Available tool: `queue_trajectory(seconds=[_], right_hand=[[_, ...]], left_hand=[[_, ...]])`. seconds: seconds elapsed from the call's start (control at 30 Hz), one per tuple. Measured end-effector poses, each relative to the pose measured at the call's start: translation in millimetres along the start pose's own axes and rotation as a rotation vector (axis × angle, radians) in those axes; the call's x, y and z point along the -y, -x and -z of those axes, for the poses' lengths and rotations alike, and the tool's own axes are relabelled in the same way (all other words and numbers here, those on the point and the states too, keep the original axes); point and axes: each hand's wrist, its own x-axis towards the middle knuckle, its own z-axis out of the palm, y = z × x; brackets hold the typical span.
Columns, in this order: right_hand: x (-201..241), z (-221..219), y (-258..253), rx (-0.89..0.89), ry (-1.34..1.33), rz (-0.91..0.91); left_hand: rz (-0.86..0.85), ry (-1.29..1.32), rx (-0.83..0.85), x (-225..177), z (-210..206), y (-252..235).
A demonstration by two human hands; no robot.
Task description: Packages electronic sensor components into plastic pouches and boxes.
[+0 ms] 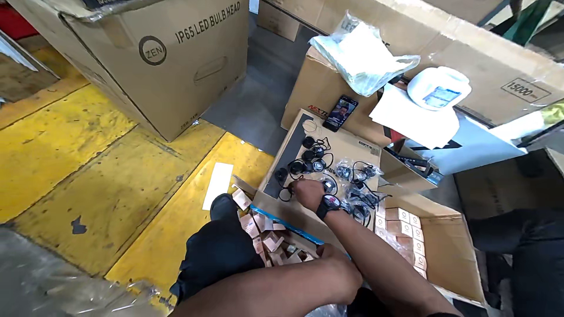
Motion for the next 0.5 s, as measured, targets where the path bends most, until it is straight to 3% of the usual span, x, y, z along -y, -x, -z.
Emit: queue_trajectory(seconds=[0.07,0.17,0.3,0.5], right_hand=[[-23.7,-0.1,20.0,-0.124,-0.141,0.004],[-65.9,-2.1,62.2,-0.312,-0.609,0.046],[-110.9,-3.9,132.9,-0.415,-1.154,-0.092],[-152.0,-43.9,179.2,-0.553,-1.612,-0.142]], left_hand=[[-0.028,0.015,-0.027,-1.0,3.8,1.6],[-0.051,0.032,-0.090,1.6,10.8,3.8],[-0.057,0.060,-0.216,14.7,15.8,-0.6],[0.186,0.064,-0.313,60.5,25.0,-35.1]])
